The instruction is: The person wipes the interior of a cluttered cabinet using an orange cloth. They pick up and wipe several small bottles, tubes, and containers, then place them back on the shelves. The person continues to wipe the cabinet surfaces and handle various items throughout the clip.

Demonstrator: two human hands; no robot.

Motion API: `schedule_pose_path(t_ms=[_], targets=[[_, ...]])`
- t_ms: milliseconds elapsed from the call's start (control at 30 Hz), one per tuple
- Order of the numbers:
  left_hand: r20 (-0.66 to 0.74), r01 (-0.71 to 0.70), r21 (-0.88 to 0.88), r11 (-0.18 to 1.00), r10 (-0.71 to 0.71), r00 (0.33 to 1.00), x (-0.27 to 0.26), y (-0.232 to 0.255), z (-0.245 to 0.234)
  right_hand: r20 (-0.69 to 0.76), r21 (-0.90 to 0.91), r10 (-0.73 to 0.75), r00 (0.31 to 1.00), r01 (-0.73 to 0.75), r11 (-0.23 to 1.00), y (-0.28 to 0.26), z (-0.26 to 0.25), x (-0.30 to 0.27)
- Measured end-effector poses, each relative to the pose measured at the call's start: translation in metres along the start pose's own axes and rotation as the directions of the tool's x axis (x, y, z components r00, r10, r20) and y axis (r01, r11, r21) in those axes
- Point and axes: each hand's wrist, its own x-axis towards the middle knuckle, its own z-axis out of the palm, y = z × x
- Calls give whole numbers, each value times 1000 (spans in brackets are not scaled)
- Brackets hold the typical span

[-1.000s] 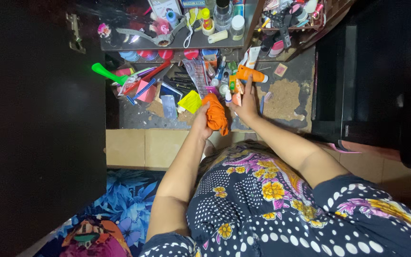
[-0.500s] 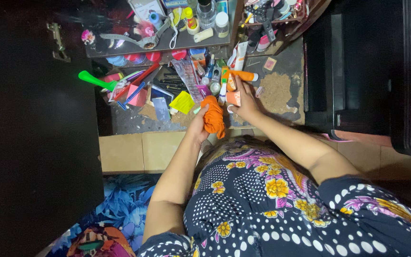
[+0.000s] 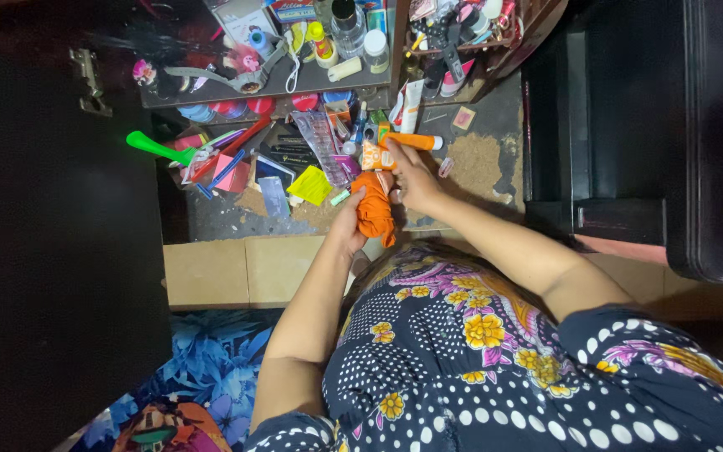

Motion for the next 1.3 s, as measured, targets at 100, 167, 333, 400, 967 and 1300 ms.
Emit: schedule_pose_path(t_ms=[100,167,333,400,967,1300], targets=[[18,12,-78,997,-11,1000,0,1,6,-142,-186,119,983,-144,972,25,-16,0],[37,-1,-74,997,4,999,-1,2,10,-284,-426,-28,958,-100,899,43,-32,16],[2,-23,-90,996,23,1000,-6,3,17,-299,-515,-29,954,-136,846,72,-56,76],[-40,-42,-101,994,38,998,-9,3,21,-304,-373,134,943,-247,894,75,-53,91],[80,-74,-175,982,89,993,-6,3,32,-220,-325,-319,922,239,915,-4,-23,52],[75,-79,-194,978,95,993,-6,6,28,-306,-428,-260,916,112,897,-5,-69,15]])
